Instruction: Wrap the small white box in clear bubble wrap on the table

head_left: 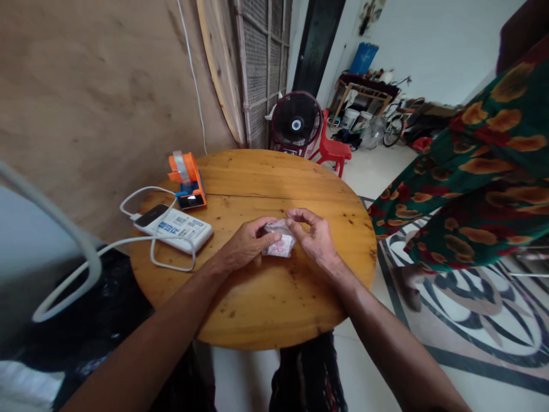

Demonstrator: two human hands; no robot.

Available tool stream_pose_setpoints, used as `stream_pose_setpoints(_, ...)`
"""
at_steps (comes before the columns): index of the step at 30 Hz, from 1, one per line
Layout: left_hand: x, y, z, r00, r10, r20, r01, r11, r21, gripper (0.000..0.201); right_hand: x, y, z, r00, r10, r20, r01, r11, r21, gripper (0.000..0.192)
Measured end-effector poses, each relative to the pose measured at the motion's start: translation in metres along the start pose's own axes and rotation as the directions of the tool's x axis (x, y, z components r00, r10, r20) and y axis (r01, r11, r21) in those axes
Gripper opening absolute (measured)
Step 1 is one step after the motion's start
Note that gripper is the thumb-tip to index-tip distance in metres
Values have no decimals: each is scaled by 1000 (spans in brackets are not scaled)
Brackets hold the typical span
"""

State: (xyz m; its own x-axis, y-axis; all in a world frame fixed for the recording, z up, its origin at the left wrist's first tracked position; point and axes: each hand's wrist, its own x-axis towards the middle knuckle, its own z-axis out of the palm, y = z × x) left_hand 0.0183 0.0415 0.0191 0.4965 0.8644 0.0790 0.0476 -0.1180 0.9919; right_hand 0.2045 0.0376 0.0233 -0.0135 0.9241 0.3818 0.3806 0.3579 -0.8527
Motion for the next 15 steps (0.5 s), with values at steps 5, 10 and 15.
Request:
stream_pose_setpoints(5, 1, -4, 0, 999, -32, -1, 32, 998, -52, 52, 13, 0, -3, 999, 14, -31, -12, 997, 70, 22)
stream_pose_setpoints(10, 2, -5, -1, 999, -22, 26, 24, 996, -81, 47, 16, -5, -5, 979, 179, 98, -199, 944, 265, 22)
stream_pose_setpoints(15, 2, -4, -2, 999, -45, -10, 44, 994, -99, 46, 7, -11, -4, 971, 180, 157, -218, 938, 269, 26)
